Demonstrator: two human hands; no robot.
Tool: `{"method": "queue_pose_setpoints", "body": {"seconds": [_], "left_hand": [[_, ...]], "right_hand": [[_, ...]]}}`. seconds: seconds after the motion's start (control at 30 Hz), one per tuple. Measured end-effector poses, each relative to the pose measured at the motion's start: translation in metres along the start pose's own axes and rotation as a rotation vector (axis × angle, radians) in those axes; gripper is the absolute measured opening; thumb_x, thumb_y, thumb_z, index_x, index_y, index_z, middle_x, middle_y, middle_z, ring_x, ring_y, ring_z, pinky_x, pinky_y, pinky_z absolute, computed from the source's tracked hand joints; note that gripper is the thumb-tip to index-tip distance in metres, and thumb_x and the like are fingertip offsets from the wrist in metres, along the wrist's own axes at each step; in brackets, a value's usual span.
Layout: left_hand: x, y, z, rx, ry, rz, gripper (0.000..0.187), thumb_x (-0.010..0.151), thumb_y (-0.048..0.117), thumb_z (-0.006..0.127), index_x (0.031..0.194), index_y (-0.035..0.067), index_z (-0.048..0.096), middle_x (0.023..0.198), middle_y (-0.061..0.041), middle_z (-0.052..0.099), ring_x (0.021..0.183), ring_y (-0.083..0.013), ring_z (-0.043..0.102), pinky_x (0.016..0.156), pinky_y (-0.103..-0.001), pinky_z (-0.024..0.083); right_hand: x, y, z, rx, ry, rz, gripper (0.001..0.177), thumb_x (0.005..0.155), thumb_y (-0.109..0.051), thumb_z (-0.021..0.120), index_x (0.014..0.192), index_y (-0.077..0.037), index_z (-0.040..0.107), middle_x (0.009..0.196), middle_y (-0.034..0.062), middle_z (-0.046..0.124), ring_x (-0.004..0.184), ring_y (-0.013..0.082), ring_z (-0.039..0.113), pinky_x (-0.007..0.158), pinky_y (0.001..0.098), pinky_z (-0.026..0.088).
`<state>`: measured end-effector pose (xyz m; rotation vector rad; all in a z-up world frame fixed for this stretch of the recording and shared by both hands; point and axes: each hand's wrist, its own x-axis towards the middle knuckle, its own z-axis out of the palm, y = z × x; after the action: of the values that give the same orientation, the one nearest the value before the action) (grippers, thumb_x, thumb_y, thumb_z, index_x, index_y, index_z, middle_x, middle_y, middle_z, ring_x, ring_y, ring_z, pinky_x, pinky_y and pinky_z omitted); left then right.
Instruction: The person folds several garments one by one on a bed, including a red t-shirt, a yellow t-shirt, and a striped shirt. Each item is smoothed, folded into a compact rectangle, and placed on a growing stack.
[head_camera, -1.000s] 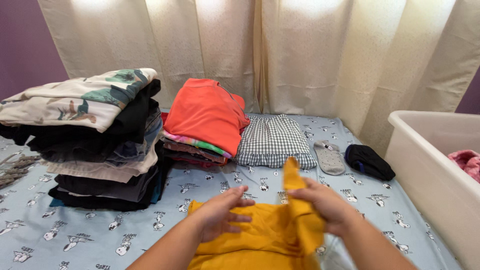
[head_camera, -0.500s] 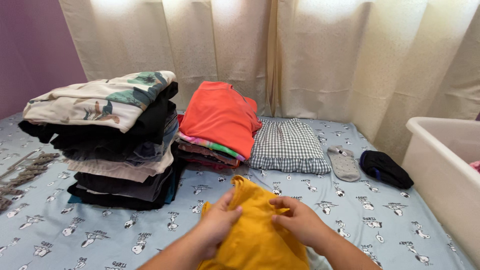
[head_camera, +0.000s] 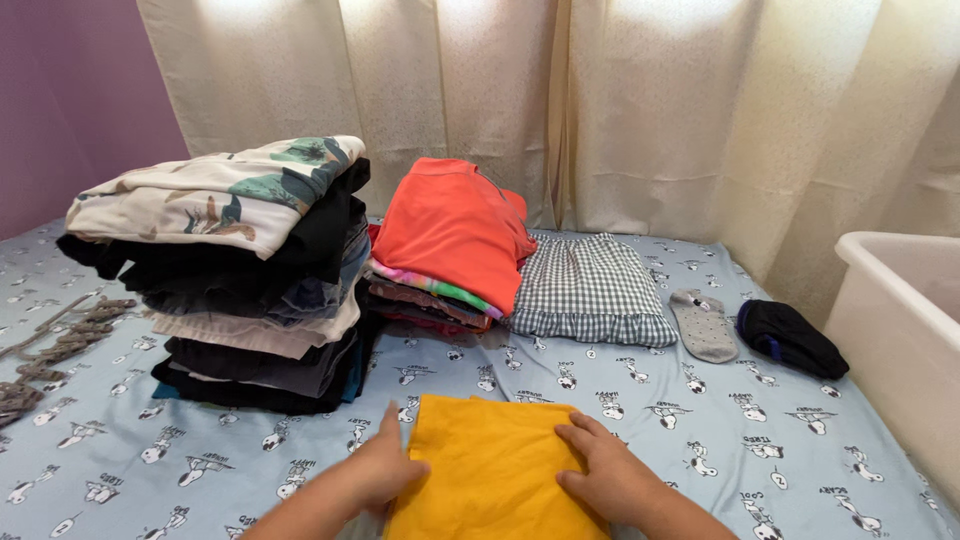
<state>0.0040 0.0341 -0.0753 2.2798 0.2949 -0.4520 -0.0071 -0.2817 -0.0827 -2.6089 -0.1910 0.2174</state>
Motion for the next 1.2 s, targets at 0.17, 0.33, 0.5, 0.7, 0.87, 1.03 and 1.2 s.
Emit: {"method": "queue_pose_setpoints", "body": {"seconds": [0.17, 0.33, 0.5, 0.7, 0.87, 1.03, 1.2], "left_hand": [[-0.022, 0.025, 0.032, 0.489, 0.266, 0.595, 0.099, 0.086, 0.044, 0.075, 0.161, 0.025, 0.014, 0.162, -0.017, 0.022, 0.15, -0.0391, 0.022, 0.12, -0.058, 0.02], [-0.029, 0.05, 0.077, 0.672, -0.032, 0.653, 0.091, 0.091, 0.064, 0.059, 0.163, 0.027, 0.019, 0.169, -0.018, 0.008, 0.155, -0.0456, 0.002, 0.118, -0.071, -0.002], [-0.008, 0.064, 0.108, 0.581, 0.014, 0.762, 0.096, 0.088, 0.072, 0.057, 0.163, 0.021, 0.024, 0.168, -0.021, 0.012, 0.154, -0.0485, 0.006, 0.116, -0.076, -0.004], [0.014, 0.061, 0.117, 0.571, -0.016, 0.766, 0.103, 0.082, 0.072, 0.063, 0.162, 0.019, 0.025, 0.169, -0.016, 0.015, 0.155, -0.0451, 0.008, 0.115, -0.078, -0.003], [0.018, 0.059, 0.118, 0.594, -0.023, 0.757, 0.105, 0.081, 0.072, 0.066, 0.162, 0.019, 0.024, 0.169, -0.016, 0.013, 0.156, -0.0445, 0.005, 0.115, -0.078, -0.004], [0.012, 0.066, 0.117, 0.642, -0.022, 0.715, 0.103, 0.082, 0.071, 0.065, 0.161, 0.02, 0.024, 0.168, -0.015, 0.014, 0.155, -0.0437, 0.009, 0.113, -0.08, -0.004], [0.014, 0.081, 0.111, 0.646, 0.161, 0.731, 0.071, 0.097, 0.061, 0.05, 0.154, 0.021, 0.037, 0.161, -0.011, 0.035, 0.152, -0.0392, 0.024, 0.115, -0.081, -0.001]], "right_hand": [[-0.005, -0.009, -0.001, -0.038, -0.02, 0.001, 0.073, 0.087, -0.026, 0.069, 0.153, -0.017, 0.039, 0.169, 0.0008, 0.02, 0.152, 0.0249, 0.032, 0.123, 0.0328, 0.032], [-0.002, 0.002, 0.002, -0.016, -0.04, -0.046, 0.075, 0.087, -0.031, 0.071, 0.153, -0.016, 0.038, 0.17, 0.0027, 0.017, 0.151, 0.0256, 0.034, 0.121, 0.0337, 0.035], [0.009, 0.02, 0.006, 0.027, -0.036, -0.111, 0.082, 0.085, -0.034, 0.075, 0.157, -0.017, 0.038, 0.168, 0.0061, 0.02, 0.154, 0.0252, 0.028, 0.123, 0.0343, 0.03], [0.005, 0.026, 0.003, 0.018, -0.074, -0.111, 0.083, 0.086, -0.032, 0.074, 0.157, -0.017, 0.033, 0.169, 0.0084, 0.018, 0.155, 0.0248, 0.026, 0.125, 0.0331, 0.026], [-0.004, 0.022, -0.002, -0.016, -0.104, -0.072, 0.082, 0.087, -0.031, 0.071, 0.157, -0.016, 0.03, 0.171, 0.0052, 0.015, 0.156, 0.0234, 0.025, 0.125, 0.0334, 0.025], [-0.006, 0.016, -0.004, -0.062, -0.017, -0.109, 0.079, 0.086, -0.035, 0.08, 0.15, -0.009, 0.041, 0.159, 0.0148, 0.038, 0.147, 0.0286, 0.038, 0.12, 0.0358, 0.033], [-0.004, 0.022, -0.009, 0.359, -0.113, 0.289, 0.084, 0.078, -0.032, 0.08, 0.15, -0.01, 0.042, 0.115, 0.018, 0.074, 0.105, 0.0272, 0.074, 0.094, 0.0353, 0.058]]}}
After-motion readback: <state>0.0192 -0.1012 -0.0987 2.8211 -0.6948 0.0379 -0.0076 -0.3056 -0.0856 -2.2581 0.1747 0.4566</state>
